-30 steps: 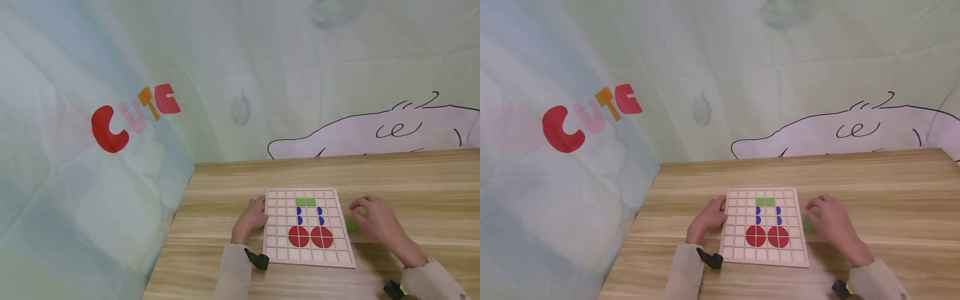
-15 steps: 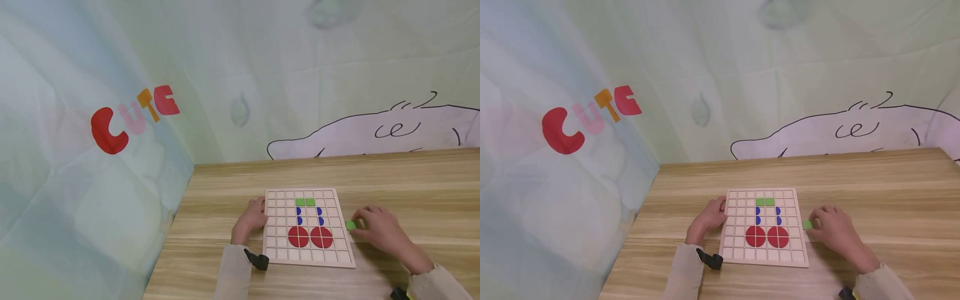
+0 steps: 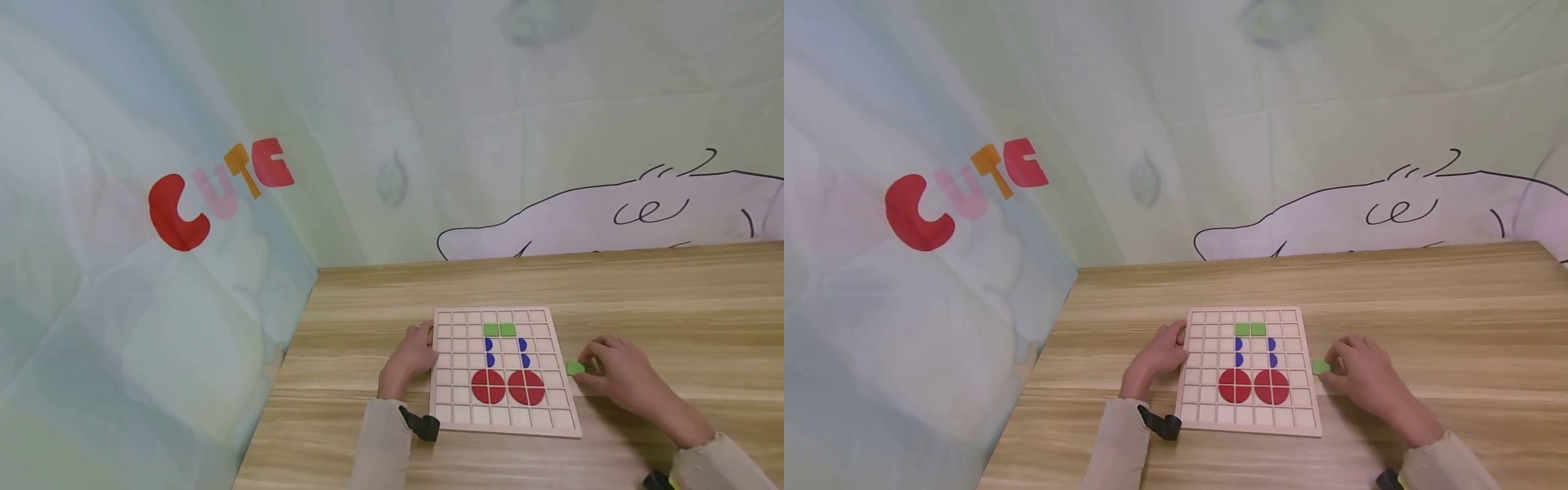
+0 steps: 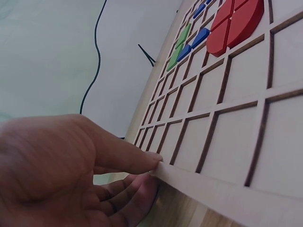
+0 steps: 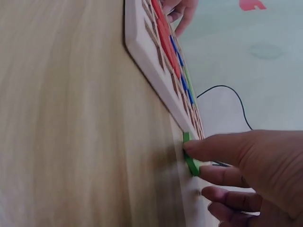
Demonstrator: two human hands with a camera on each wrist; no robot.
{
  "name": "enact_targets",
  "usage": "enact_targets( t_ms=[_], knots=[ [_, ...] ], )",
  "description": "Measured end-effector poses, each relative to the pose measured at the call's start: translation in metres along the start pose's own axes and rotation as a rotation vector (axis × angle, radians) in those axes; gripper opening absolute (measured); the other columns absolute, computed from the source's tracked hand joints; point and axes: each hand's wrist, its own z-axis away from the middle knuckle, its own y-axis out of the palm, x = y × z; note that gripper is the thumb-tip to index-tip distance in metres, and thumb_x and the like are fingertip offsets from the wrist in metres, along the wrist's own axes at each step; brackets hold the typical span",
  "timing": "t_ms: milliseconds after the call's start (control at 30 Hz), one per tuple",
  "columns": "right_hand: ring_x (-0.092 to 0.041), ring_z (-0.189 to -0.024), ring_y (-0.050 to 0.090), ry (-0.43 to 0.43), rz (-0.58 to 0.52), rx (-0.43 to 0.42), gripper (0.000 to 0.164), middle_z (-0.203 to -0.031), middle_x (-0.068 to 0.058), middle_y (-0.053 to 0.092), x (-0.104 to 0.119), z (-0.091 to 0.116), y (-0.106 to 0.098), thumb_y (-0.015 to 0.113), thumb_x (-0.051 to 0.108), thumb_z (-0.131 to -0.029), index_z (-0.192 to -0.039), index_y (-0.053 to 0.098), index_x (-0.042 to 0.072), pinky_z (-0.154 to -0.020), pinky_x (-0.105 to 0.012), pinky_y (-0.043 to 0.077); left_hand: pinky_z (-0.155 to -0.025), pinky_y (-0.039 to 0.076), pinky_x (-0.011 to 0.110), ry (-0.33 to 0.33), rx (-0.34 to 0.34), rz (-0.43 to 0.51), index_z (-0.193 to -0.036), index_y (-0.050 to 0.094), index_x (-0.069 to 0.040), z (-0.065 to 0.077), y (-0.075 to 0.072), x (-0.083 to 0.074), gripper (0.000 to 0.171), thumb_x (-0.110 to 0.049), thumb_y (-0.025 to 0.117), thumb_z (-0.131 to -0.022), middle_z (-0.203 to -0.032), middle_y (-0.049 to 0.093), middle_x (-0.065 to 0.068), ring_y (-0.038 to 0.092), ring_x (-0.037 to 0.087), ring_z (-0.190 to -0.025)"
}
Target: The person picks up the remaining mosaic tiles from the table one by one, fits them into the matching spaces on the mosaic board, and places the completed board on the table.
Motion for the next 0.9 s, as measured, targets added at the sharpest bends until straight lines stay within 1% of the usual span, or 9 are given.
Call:
enact_targets(
  t_ms=[200, 367, 467, 600, 733, 900],
  knots=[
    [-0.038, -0.097, 0.055, -0.037, 0.026, -0.015, 0.021, -0.101, -0.014, 0.063, -0.001, -0.001, -0.001, 0.081, 0.027, -0.071, -0.077, 0.064, 0.016, -0.082, -0.058, 0.038, -0.099, 0.038, 0.045, 0.000, 0.002, -0.003, -0.146, 0.036, -0.006, 0.000, -0.001, 0.000, 0.067, 0.003, 0.051, -0.082, -0.132, 0.042, 0.019, 0.046, 0.028, -0.111],
    [-0.040, -0.098, 0.055, -0.016, 0.020, 0.000, 0.021, -0.104, -0.017, 0.063, -0.002, -0.007, -0.006, 0.079, 0.030, -0.073, -0.076, 0.063, 0.017, -0.082, -0.059, 0.037, -0.097, 0.039, 0.044, 0.004, 0.002, -0.008, -0.146, 0.037, -0.006, 0.000, -0.001, 0.000, 0.067, 0.003, 0.052, -0.081, -0.129, 0.043, 0.018, 0.046, 0.027, -0.108],
    [-0.040, -0.099, 0.054, -0.018, 0.009, -0.015, 0.020, -0.106, -0.018, 0.063, 0.000, -0.013, -0.009, 0.078, 0.028, -0.074, -0.078, 0.064, 0.015, -0.083, -0.059, 0.038, -0.095, 0.040, 0.043, -0.004, 0.002, -0.005, -0.145, 0.037, -0.007, 0.001, -0.001, 0.000, 0.066, 0.003, 0.052, -0.082, -0.128, 0.043, 0.017, 0.046, 0.027, -0.106],
    [-0.038, -0.098, 0.053, -0.066, 0.012, -0.044, 0.019, -0.104, -0.017, 0.063, 0.006, -0.025, -0.012, 0.078, 0.025, -0.074, -0.081, 0.066, 0.012, -0.085, -0.056, 0.040, -0.095, 0.039, 0.044, -0.008, 0.000, -0.002, -0.145, 0.038, -0.007, 0.001, -0.001, 0.000, 0.066, 0.003, 0.053, -0.082, -0.130, 0.043, 0.018, 0.045, 0.027, -0.107],
    [-0.039, -0.102, 0.053, -0.105, 0.024, -0.057, 0.020, -0.106, -0.018, 0.063, 0.013, -0.038, -0.012, 0.079, 0.025, -0.075, -0.082, 0.067, 0.011, -0.088, -0.056, 0.040, -0.097, 0.039, 0.044, -0.011, 0.000, -0.006, -0.145, 0.038, -0.008, 0.001, 0.000, -0.001, 0.065, 0.002, 0.053, -0.083, -0.131, 0.042, 0.017, 0.046, 0.027, -0.108],
    [-0.039, -0.105, 0.053, -0.132, 0.039, -0.041, 0.020, -0.110, -0.019, 0.061, 0.016, -0.055, -0.007, 0.078, 0.026, -0.076, -0.083, 0.067, 0.011, -0.089, -0.057, 0.040, -0.098, 0.039, 0.044, -0.021, 0.002, -0.013, -0.146, 0.037, -0.009, 0.001, 0.000, -0.001, 0.065, 0.002, 0.053, -0.084, -0.133, 0.042, 0.017, 0.046, 0.027, -0.110]
  ],
)
